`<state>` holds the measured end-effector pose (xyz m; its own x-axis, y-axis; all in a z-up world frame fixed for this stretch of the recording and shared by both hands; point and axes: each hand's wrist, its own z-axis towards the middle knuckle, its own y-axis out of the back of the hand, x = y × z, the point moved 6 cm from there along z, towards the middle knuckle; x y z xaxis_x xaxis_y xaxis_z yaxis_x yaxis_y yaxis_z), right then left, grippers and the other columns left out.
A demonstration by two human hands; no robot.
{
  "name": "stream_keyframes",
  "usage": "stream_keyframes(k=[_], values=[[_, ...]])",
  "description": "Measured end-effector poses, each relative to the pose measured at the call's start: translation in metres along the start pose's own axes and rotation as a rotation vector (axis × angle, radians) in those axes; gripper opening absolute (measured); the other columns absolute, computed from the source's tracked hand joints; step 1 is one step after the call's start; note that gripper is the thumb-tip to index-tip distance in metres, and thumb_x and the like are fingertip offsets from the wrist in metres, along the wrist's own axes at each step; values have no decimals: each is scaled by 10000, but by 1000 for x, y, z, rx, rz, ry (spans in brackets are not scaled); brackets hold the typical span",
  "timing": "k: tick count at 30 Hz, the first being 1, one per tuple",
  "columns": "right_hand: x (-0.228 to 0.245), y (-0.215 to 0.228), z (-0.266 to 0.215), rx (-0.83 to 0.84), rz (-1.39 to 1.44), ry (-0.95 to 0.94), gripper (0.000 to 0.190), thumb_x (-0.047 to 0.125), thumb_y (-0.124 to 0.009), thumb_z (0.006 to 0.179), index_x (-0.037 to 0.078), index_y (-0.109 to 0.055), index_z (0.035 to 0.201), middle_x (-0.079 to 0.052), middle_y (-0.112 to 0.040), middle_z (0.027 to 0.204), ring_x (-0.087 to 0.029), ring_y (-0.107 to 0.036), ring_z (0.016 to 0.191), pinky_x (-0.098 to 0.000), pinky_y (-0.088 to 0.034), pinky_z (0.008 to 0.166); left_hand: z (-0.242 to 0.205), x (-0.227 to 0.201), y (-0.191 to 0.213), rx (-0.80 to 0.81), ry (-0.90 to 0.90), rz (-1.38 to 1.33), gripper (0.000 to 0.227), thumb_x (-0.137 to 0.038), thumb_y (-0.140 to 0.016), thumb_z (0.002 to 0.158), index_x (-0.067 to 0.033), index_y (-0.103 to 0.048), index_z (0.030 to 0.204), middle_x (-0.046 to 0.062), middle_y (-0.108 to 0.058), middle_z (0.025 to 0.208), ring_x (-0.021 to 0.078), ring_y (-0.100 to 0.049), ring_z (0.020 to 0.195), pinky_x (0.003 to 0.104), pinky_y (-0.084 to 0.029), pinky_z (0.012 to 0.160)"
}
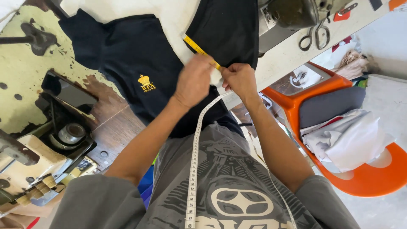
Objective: The person measures a black t-shirt with a measuring tape and marks it with chalk. They then use scissors to cut the fabric along the marked lines, folding and adjusting the shirt as needed.
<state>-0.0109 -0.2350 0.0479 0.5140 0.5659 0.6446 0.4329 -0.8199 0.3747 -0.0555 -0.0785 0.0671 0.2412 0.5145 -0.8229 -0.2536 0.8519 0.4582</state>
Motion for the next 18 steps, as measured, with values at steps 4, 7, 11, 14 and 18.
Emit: stream_keyframes(k=[4,7,11,14,18], values=[[-7,4,3,-8,-5,-3,251,276,-692,893,64,-764,780,-59,-683,525,-136,-682,430,-221,-587,473,-29,2,-29,169,-278,246,242,-65,-536,1047,30,-663,1230,174,-632,1310,333,-584,1283,483,-363,1189],[-7,18,-8,26,18,46,235,210,-673,914,-3,-760,865,-88,-696,571,-148,-688,468,-216,-581,489,-34,0,-34,204,-333,365,305,-58,-500,1044,33,-646,1296,169,-608,1366,327,-545,1345,528,-309,1212],[-24,48,-24,50,-22,42,209,204,-668,915,35,-768,987,-95,-741,709,-154,-717,605,-250,-585,621,-32,-8,-36,217,-221,402,283,-130,-549,1056,33,-695,1236,134,-647,1317,290,-576,1319,588,-236,1219],[-34,59,-31,63,4,-15,202,190,-666,912,33,-760,999,-80,-748,739,-129,-724,628,-244,-588,656,-31,-11,-42,203,-151,431,297,-202,-574,1068,26,-714,1198,113,-660,1256,273,-595,1283,606,-228,1211],[-34,65,-34,71,30,-26,216,197,-674,916,10,-754,985,-88,-750,750,-132,-725,636,-226,-583,661,-25,-13,-51,94,-45,475,310,-312,-680,1036,-14,-748,1086,66,-655,1124,260,-619,1181,641,-240,1186]])
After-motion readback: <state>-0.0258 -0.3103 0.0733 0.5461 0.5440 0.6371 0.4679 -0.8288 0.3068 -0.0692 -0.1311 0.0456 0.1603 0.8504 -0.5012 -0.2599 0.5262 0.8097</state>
